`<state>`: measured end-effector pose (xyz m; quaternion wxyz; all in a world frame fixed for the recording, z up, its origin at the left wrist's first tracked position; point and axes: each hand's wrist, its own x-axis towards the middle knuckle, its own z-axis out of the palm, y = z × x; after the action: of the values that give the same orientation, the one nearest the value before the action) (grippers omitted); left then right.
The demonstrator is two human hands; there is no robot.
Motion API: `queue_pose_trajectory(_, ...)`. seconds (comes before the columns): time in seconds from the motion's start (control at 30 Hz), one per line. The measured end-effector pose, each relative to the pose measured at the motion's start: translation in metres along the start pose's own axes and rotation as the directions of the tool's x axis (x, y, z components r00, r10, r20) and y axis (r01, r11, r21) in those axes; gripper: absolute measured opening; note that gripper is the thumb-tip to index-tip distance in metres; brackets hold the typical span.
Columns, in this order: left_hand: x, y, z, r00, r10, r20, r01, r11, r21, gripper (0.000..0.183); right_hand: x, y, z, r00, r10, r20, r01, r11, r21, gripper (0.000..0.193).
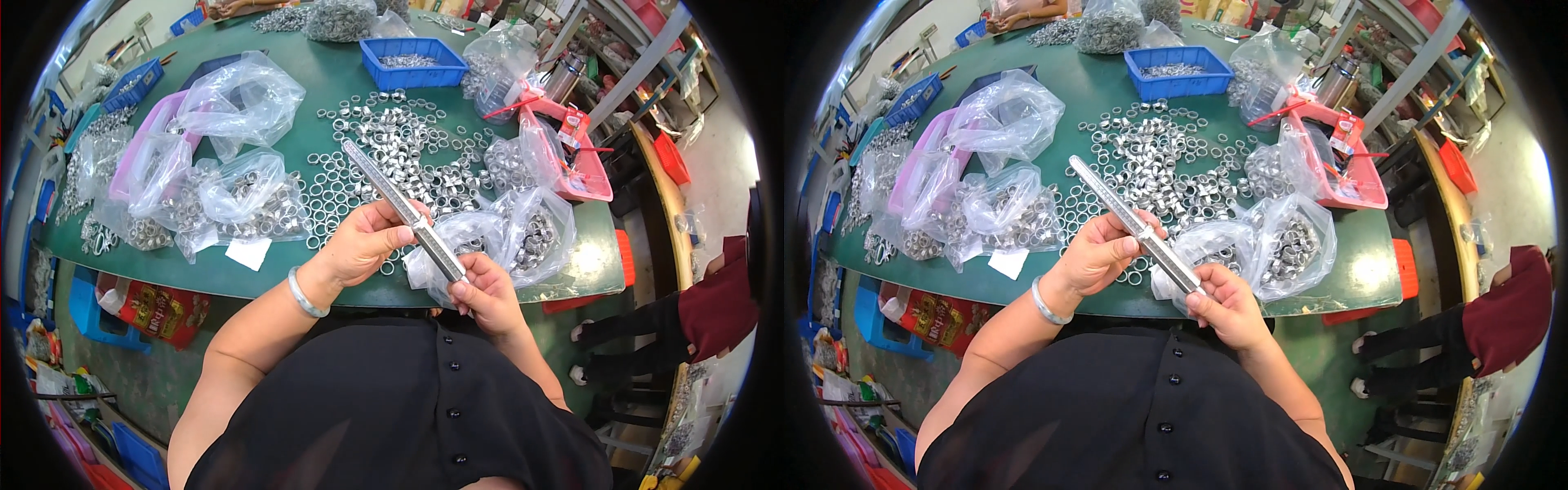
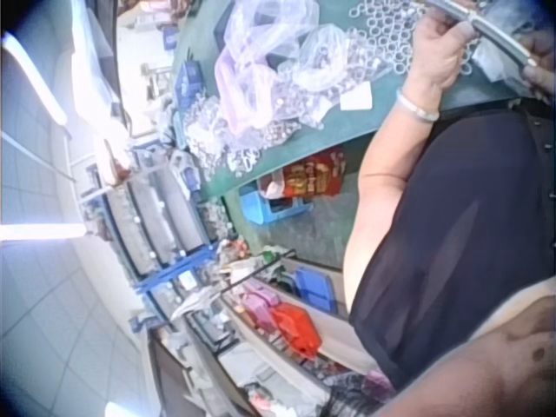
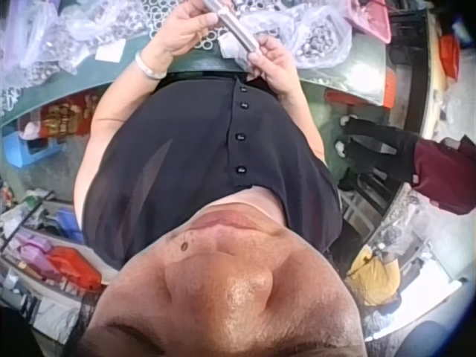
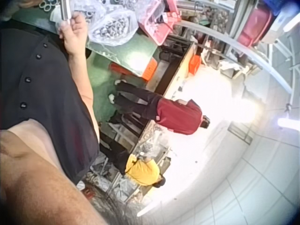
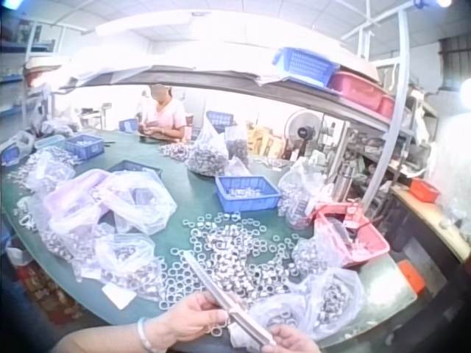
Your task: The person picks up metal rings one at a time from a pile on the table and places them onto a metal rod held in the other hand.
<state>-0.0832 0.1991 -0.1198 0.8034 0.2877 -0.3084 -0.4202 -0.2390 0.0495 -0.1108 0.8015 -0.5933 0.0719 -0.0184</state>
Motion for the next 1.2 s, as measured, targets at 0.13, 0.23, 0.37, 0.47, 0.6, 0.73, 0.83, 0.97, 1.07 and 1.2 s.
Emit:
queue_pose_trajectory(0.13, 0.000, 0.001, 0.001, 1.000, 0.005, 0.015, -0.005, 1.000, 0.014, 0.032, -0.001, -0.001, 0.000, 1.000, 0.000, 0.011, 0.000, 1.000, -0.016, 0.023)
queue_pose_trajectory(0.23, -0.001, 0.001, 0.003, 1.000, -0.002, 0.008, 0.002, 1.000, 0.019, 0.031, -0.001, 0.000, -0.001, 1.000, -0.003, 0.013, 0.003, 1.000, -0.025, 0.023)
queue_pose_trajectory(0.37, -0.003, 0.004, 0.008, 1.000, 0.008, 0.021, -0.008, 1.000, 0.013, 0.029, -0.001, 0.000, -0.001, 1.000, -0.020, 0.022, 0.020, 1.000, -0.021, 0.022)
queue_pose_trajectory(0.47, -0.002, 0.004, 0.007, 0.999, 0.015, 0.049, -0.016, 0.999, 0.028, 0.028, -0.002, -0.001, 0.000, 1.000, -0.016, 0.023, 0.017, 0.999, -0.029, 0.024)
queue_pose_trajectory(0.6, -0.001, 0.006, 0.008, 0.998, 0.037, 0.049, -0.040, 0.997, 0.065, 0.027, -0.002, -0.003, 0.001, 1.000, 0.007, -0.002, -0.007, 1.000, -0.019, 0.027)
queue_pose_trajectory(0.73, 0.002, 0.011, 0.005, 0.989, 0.144, -0.043, -0.142, 0.989, 0.050, 0.027, -0.001, -0.008, 0.005, 0.999, 0.045, -0.025, -0.046, 0.998, -0.030, 0.028)
queue_pose_trajectory(0.83, 0.008, 0.042, -0.019, 0.939, 0.333, -0.085, -0.331, 0.943, 0.034, 0.028, -0.003, -0.012, 0.001, 0.999, 0.043, -0.027, -0.044, 0.999, -0.028, 0.028)
queue_pose_trajectory(0.97, -0.002, 0.074, -0.040, 0.918, 0.299, -0.261, -0.312, 0.950, -0.012, 0.023, -0.008, -0.015, -0.008, 0.996, -0.025, -0.081, 0.024, 1.000, -0.015, 0.027)
queue_pose_trajectory(1.07, -0.010, 0.083, -0.050, 0.884, 0.208, -0.418, -0.202, 0.978, 0.059, 0.024, -0.009, -0.016, -0.014, 0.986, -0.104, -0.133, 0.111, 0.993, 0.044, 0.027)
queue_pose_trajectory(1.2, -0.016, 0.082, -0.065, 0.850, 0.090, -0.519, -0.020, 0.990, 0.140, 0.024, -0.007, -0.019, -0.019, 0.982, -0.113, -0.152, 0.123, 0.991, 0.058, 0.025)
